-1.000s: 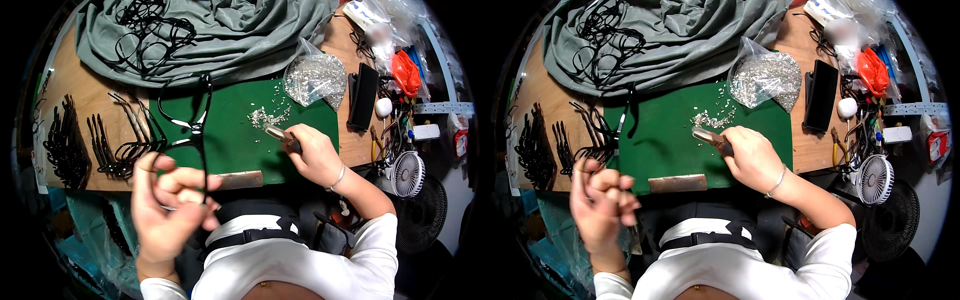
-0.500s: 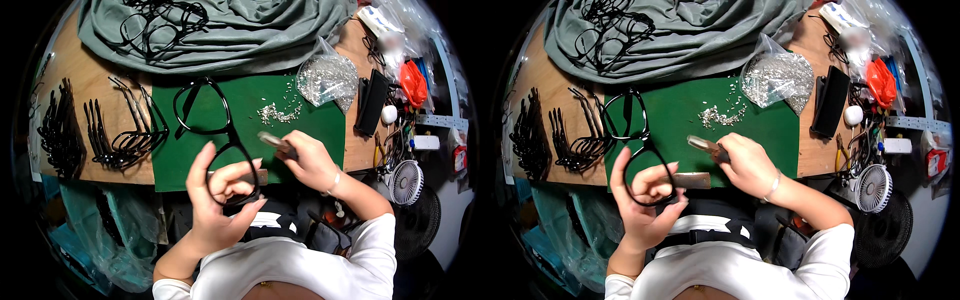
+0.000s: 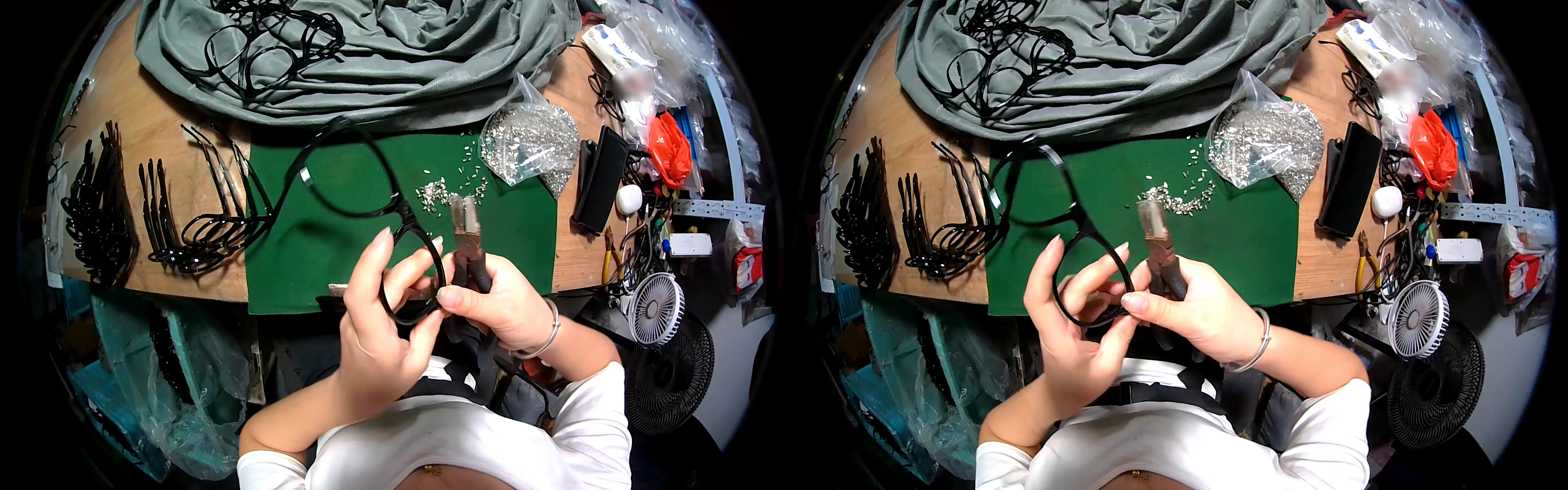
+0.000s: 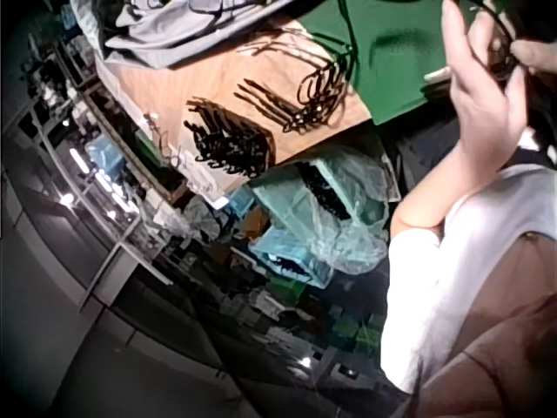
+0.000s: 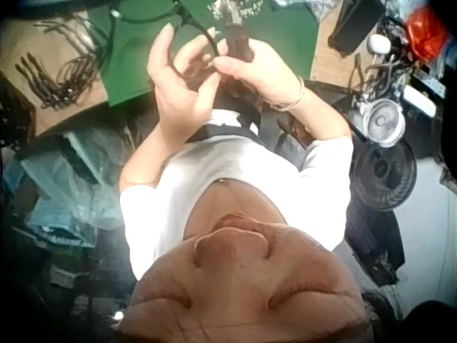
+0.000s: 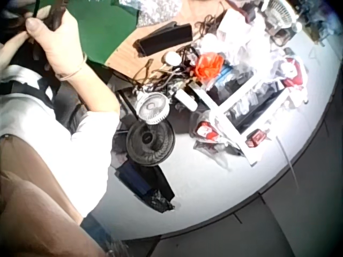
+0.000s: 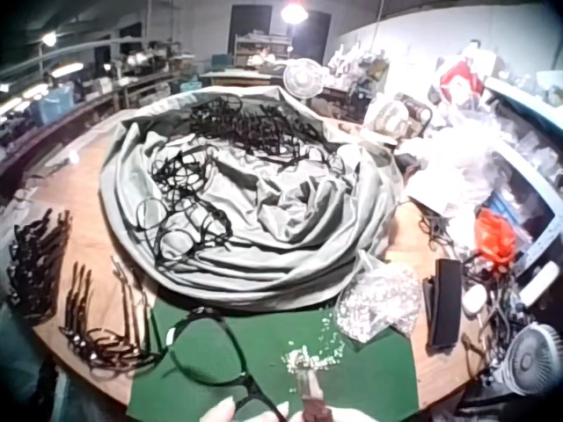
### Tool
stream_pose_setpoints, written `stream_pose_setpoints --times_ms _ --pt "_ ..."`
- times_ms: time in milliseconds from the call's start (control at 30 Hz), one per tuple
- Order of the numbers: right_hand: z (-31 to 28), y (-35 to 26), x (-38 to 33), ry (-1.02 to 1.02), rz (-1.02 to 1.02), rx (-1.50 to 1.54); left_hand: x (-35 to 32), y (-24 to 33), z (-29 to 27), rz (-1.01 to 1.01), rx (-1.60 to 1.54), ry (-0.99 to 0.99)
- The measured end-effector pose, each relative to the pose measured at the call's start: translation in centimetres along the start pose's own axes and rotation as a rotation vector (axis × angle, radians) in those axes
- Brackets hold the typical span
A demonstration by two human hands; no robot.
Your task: The person uses pliers to attach small metal components to the arms of black eyeglass frames. They repeatedly pick up frames, apply the pliers to the hinge area, and place the finished frames aside on the table.
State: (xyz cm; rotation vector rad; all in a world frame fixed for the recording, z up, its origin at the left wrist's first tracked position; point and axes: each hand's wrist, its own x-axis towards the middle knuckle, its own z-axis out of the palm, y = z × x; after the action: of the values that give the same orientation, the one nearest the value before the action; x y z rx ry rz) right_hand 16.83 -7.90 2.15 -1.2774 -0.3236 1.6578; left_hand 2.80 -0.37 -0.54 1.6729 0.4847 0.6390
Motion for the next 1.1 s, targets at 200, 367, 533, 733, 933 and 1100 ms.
stream_pose_setpoints --times_ms 200,367,533,733,933,1100 --pt "0.5 0.2 0.1 -0.095 -0.083 -0.014 0.5 1.1 -1.1 -0.143 -0.329 -0.056" --pt "-1.2 -0.6 -1.5 -0.072 -0.121 -0.421 0.2 1.9 -2.9 -0.242 -0.405 -0.082" --pt "-0.5 -2.1 -1.8 -0.365 0.008 -0.786 0.3 2.4 -3.3 -0.291 -0.428 -0.119" --pt "-0.4 -2.1 -1.0 -0.332 -0.09 -1.005 0.3 2.0 -2.9 -0.333 -0.461 -0.147" --pt "-0.3 -0.9 -1.1 -0.167 -0.149 -1.162 0.5 1.8 -2.5 -0.378 -0.494 -0.136" --pt "-2.7 -2.1 0.3 -0.254 -0.117 -0.985 0.8 1.4 -2.8 -0.377 -0.424 -0.111"
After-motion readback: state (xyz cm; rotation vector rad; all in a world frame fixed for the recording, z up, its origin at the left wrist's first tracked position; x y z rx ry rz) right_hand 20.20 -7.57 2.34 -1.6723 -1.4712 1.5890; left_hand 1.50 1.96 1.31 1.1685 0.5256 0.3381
